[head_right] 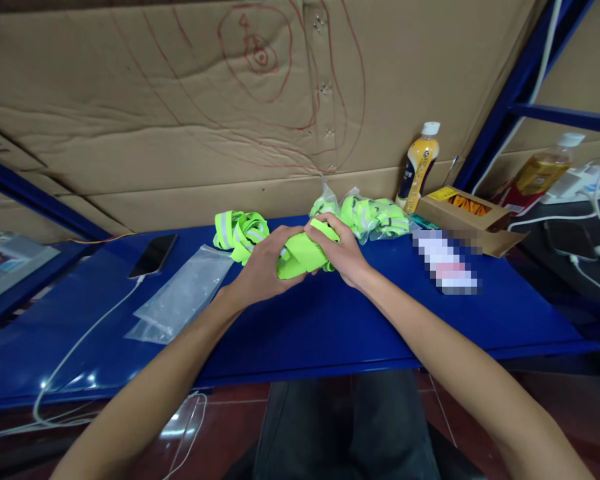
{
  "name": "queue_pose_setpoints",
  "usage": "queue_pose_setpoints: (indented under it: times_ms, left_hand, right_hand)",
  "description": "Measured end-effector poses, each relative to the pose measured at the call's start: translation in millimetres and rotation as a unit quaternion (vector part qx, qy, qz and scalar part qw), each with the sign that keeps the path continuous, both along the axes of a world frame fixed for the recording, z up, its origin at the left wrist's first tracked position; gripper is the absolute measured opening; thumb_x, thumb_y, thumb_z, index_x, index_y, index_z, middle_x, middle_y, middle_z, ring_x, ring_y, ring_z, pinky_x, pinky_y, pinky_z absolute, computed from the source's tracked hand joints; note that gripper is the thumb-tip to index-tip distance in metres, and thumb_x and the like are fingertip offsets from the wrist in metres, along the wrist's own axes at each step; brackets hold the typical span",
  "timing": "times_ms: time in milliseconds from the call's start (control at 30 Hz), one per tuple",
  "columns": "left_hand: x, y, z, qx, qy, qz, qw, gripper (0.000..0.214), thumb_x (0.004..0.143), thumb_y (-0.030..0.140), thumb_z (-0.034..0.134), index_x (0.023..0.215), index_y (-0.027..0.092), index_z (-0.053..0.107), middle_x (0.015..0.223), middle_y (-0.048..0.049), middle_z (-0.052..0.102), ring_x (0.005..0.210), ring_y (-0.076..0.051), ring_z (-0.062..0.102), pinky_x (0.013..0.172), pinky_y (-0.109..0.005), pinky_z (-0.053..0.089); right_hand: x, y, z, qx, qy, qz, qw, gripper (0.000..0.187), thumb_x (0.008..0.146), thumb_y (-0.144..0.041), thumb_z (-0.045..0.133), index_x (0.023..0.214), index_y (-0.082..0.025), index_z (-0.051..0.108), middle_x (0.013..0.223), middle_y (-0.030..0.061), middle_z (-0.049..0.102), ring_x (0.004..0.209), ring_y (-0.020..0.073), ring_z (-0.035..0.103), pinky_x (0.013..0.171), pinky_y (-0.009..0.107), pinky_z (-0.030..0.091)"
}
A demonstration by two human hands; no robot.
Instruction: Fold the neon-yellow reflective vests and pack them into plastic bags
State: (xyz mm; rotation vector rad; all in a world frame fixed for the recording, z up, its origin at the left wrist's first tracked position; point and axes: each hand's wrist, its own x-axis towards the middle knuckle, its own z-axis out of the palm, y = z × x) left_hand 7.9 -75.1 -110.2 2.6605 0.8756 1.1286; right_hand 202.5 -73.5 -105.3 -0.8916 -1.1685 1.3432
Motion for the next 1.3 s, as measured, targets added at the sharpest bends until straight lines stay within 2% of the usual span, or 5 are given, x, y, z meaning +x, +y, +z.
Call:
queue_pose_setpoints:
  times_ms: [200, 567, 833, 1100, 1300]
  left_hand:
    - [20.3, -6.0, -9.3, -0.138, -0.175, 0.04, 0.974, 0.06, 0.09, 0.053, 0.081, 0.136, 0.018, 0.064, 0.133, -0.0125, 0.072, 0.122, -0.029, 0.068, 0.109, -0.041, 0.052]
    - [47.8, -13.6, -10.9, -0.481, -0.527, -0.021, 0.7, 0.058, 0.075, 0.05, 0.096, 0.117, 0.019, 0.071, 0.11, -0.0067, 0.079, 0.106, -0.026, 0.077, 0.091, -0.034, 0.062]
    - [42.6, -13.0, -5.9, -0.492, -0.468, -0.048, 0.732, 0.048, 0.073, 0.043, 0.097, 0.107, 0.016, 0.074, 0.097, -0.0065, 0.08, 0.086, -0.024, 0.078, 0.081, -0.036, 0.065]
    - [6.7, -7.9, 13.9, -0.083, -0.213, 0.082, 0.97, 0.037, 0.09, 0.047, 0.083, 0.113, 0.019, 0.075, 0.101, -0.0064, 0.079, 0.091, -0.023, 0.072, 0.086, -0.035, 0.058]
    - [1.2, -2.4, 8.7, -0.044, -0.125, 0.061, 0.989, 0.038, 0.108, 0.049, 0.056, 0.119, 0.018, 0.073, 0.11, -0.0109, 0.078, 0.098, -0.024, 0.072, 0.093, -0.037, 0.055]
  right_hand:
    - [-7.6, 4.0, -8.4, -0.026, 0.096, -0.085, 0.991, 0.055, 0.06, -0.051, 0.097, 0.091, -0.021, 0.064, 0.085, -0.0017, 0.066, 0.075, 0.0133, 0.062, 0.069, 0.026, 0.052]
    - [-16.7, -9.3, -5.1, 0.071, 0.126, -0.053, 0.988, 0.032, 0.079, -0.045, 0.075, 0.103, -0.024, 0.069, 0.104, 0.0038, 0.077, 0.106, 0.027, 0.073, 0.086, 0.038, 0.059]
    - [-7.1, 3.0, -14.4, 0.126, 0.08, 0.009, 0.989, 0.053, 0.091, -0.059, 0.063, 0.133, -0.026, 0.068, 0.125, 0.0067, 0.078, 0.125, 0.0297, 0.071, 0.109, 0.047, 0.056]
    - [9.8, -0.1, 6.2, 0.031, -0.022, 0.15, 0.988, 0.059, 0.072, -0.051, 0.096, 0.117, -0.02, 0.072, 0.117, 0.0094, 0.079, 0.1, 0.027, 0.079, 0.087, 0.044, 0.069]
    - [16.5, -0.6, -0.7, 0.018, -0.064, 0.206, 0.976, 0.056, 0.068, -0.051, 0.1, 0.096, -0.01, 0.075, 0.079, 0.0099, 0.078, 0.065, 0.0232, 0.077, 0.063, 0.039, 0.071]
